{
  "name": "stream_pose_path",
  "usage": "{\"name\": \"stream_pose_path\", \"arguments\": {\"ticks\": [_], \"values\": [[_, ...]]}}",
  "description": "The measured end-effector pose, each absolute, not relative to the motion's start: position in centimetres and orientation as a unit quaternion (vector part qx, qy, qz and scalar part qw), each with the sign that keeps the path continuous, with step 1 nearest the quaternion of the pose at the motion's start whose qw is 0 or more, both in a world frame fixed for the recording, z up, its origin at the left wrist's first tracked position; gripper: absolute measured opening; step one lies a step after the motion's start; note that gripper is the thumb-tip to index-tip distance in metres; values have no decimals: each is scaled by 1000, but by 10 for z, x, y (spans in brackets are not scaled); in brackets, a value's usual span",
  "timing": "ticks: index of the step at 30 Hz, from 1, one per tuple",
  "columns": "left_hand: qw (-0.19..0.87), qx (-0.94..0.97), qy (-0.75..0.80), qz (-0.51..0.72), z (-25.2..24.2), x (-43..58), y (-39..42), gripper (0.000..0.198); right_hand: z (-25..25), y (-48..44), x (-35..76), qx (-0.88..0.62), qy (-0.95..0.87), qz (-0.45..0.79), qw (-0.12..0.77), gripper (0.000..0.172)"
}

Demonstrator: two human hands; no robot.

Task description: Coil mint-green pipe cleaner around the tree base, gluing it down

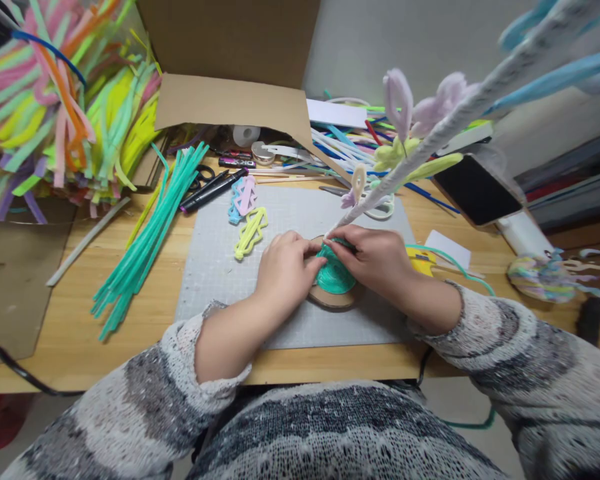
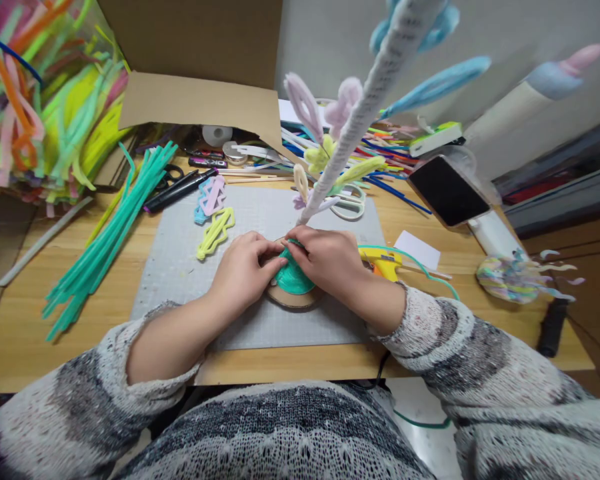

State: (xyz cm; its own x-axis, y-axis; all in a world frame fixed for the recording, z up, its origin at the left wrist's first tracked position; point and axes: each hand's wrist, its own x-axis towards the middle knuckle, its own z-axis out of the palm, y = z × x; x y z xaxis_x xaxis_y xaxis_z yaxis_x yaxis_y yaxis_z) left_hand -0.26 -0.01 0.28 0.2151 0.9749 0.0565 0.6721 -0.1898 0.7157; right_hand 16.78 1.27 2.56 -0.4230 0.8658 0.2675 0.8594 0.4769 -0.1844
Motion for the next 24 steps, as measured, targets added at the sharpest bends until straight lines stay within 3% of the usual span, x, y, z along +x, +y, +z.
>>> {"name": "stream_pose_path", "arguments": {"ticks": [7,15,24], "values": [[242,756,562,233,5,-4,-2,14,26,13,166,-504,-848,-68,150,27],[227,753,574,229,5,-3,-3,17,36,15,177,-447,-884,-139,12,28],[233,757,565,231,5,-2,-3,15,32,18,185,-473,-875,-101,15,34]]}}
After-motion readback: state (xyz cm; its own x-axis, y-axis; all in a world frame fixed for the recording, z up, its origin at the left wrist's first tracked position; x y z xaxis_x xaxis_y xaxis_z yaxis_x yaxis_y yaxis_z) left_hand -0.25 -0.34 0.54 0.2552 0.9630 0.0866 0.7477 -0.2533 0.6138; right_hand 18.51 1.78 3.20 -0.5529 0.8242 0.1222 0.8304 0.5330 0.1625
